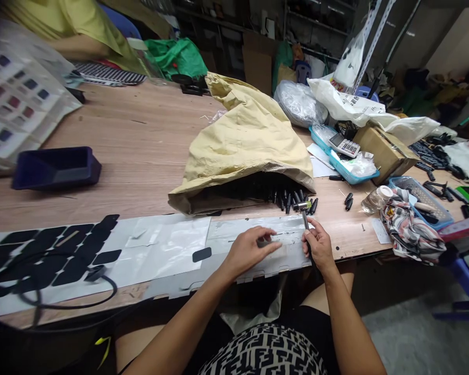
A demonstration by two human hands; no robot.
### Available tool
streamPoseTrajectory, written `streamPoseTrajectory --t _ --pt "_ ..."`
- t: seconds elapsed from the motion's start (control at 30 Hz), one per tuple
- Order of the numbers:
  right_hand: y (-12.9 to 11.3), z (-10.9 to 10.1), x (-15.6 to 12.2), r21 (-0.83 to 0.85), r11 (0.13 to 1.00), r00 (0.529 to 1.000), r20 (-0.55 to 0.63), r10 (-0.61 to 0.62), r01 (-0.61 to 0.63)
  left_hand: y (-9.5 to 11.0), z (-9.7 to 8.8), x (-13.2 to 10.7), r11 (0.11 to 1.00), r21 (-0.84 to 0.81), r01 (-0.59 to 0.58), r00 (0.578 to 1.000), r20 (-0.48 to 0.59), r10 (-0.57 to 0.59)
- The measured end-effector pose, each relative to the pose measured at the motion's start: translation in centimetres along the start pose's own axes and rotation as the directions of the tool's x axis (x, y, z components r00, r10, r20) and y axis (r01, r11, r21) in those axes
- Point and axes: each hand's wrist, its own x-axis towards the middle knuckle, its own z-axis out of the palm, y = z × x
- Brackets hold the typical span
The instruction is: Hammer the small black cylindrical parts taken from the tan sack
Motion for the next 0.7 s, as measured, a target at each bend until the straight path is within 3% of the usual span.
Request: streamPoseTrajectory --t 0.13,0.23,0.33,0.5,0.6,0.7 --pt "0.2 -0.1 0.1 0.023 1.000 1.000 -0.027 -0.015 0.015 2.0 1.8 5.6 0.970 0.124 0.211 0.971 -0.136 -0.194" --pt "0.3 -0.2 0.1 0.050 0.999 0.999 -0.042 -0.010 0.012 2.8 3.3 8.6 0.934 0.227 0.278 0.949 -0.215 -0.230" --pt "0.3 -0.2 0.0 0.075 0.997 0.999 -0.039 -0.003 0.006 2.9 4.5 10.1 0.897 0.316 0.309 0.943 -0.228 -0.244" --pt "0.4 -0.3 0.0 0.076 0.997 0.999 -0.041 -0.007 0.010 2.4 5.1 10.5 0.902 0.332 0.277 0.956 -0.189 -0.225" --pt "0.4 -0.3 0.0 0.070 0.998 0.999 -0.042 -0.007 0.010 1.4 4.1 9.5 0.926 0.268 0.266 0.959 -0.173 -0.225" --pt "0.3 -0.2 -0.1 0.069 0.998 0.999 -0.037 -0.008 0.010 -0.4 2.1 7.1 0.962 0.242 0.127 0.985 -0.143 -0.094"
